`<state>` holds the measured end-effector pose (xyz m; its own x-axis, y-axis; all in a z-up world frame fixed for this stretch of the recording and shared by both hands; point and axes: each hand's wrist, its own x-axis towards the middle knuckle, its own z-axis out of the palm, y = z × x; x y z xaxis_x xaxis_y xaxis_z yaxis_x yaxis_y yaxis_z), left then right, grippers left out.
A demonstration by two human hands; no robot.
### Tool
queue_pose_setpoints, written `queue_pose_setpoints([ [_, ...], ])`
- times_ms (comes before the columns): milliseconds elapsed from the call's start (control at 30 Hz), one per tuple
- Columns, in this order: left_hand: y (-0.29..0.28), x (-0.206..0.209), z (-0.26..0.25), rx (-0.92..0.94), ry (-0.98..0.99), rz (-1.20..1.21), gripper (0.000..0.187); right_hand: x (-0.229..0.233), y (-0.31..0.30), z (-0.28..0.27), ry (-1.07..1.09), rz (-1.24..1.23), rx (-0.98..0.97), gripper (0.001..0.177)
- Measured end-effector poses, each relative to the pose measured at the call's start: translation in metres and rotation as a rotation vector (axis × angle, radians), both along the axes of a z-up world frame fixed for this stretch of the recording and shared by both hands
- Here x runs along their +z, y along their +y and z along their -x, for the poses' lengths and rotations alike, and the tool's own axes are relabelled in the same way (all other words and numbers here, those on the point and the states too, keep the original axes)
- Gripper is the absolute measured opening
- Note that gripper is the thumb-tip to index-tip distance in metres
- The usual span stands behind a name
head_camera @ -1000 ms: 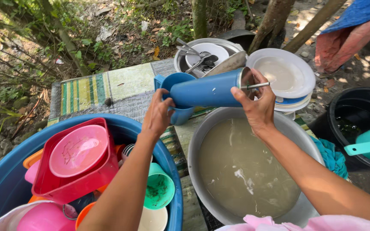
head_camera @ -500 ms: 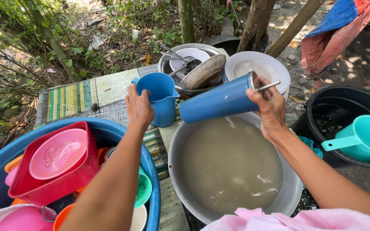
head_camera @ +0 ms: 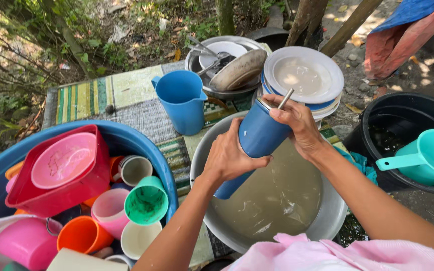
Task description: The person washes plates, bowls, cups, and a blue pitcher by hand in a large basin of water, then places the washed items into a blue plastic basket.
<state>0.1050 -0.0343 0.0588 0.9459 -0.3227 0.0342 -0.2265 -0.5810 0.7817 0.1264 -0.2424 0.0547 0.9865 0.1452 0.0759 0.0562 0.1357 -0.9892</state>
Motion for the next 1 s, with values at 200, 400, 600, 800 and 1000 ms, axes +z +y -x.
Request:
queue_pose_setpoints([
  [200, 0.01, -0.015, 0.011, -0.102, 0.234, 0.25, 0.1, 0.001, -0.003, 0.006, 0.031, 0.007, 0.181, 0.085],
  [400, 0.02, -0.046, 0.017, -0.196, 0.562, 0.47, 0.101, -0.001, -0.003, 0.013, 0.051, -0.063, 0.305, 0.092],
  [600, 0.025, -0.063, 0.038, -0.455, 1.113, 1.114, 0.104, 0.007, 0.007, 0.024, 0.095, -0.273, 0.397, 0.09],
  [800, 0.028, -0.047, 0.045, -0.214, 1.026, 1.104, 0.115, -0.005, 0.009, 0.026, 0.124, -0.266, 0.271, 0.082],
  [1000, 0.0, -0.004, 0.053, 0.046, -0.089, -0.122, 0.148, -0.019, 0.009, 0.017, 0.024, -0.102, 0.162, 0.065],
])
